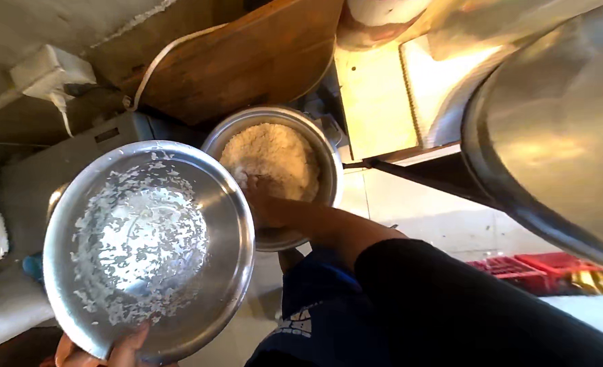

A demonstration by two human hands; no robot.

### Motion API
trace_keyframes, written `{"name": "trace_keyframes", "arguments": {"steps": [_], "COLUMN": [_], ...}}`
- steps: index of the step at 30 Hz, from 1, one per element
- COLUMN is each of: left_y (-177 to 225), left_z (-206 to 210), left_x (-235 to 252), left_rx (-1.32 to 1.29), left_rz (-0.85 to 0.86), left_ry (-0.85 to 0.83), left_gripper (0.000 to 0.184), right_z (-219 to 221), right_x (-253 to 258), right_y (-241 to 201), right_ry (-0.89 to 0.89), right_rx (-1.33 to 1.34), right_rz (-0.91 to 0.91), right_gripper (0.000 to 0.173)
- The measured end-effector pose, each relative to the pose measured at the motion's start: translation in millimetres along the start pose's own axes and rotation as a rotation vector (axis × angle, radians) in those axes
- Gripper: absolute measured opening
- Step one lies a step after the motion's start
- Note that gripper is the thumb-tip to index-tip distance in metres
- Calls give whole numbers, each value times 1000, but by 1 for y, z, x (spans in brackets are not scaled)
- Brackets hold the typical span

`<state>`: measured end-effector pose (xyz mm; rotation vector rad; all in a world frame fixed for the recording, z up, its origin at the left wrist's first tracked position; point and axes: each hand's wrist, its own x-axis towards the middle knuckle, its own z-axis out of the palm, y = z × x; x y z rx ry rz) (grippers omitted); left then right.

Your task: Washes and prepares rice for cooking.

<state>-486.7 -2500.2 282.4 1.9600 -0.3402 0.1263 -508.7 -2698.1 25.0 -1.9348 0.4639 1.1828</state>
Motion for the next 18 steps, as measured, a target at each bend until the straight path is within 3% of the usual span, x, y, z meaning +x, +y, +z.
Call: {"name": "trace_keyframes", "arguments": {"steps": [1,2,3,7,11,13,16,17,18], "left_y": [0,2,3,-3,-6,-4,-4,-4,-3], "left_z": [1,2,4,-1,-4,3,8,9,9], "left_x": [-1,-2,-3,-3,-2,-3,-3,-2,-2], "left_rx": [8,19,35,24,0,0,-17,-19,-14], "left_rz": [-3,-5,-5,-14,-11,-16,-19,-19,-19], "left_ry": [13,23,33,23,5,9,16,16,9], "left_gripper": [31,30,30,35,35,36,36,36,36], "right_z": [2,32,30,-42,-54,-42,-7,-7,-22], "right_x": [22,70,105,113,101,106,114,97,69], "right_y": [14,42,56,91,109,92,46,23,-7], "right_ry": [121,567,666,622,719,699,563,394,108], "right_rx": [-56,91,135,17,226,257,151,86,-26], "right_rz": [-88,-288,-322,-119,108,73,-74,-75,-39], "right_gripper": [56,47,52,64,64,75,77,76,75]}}
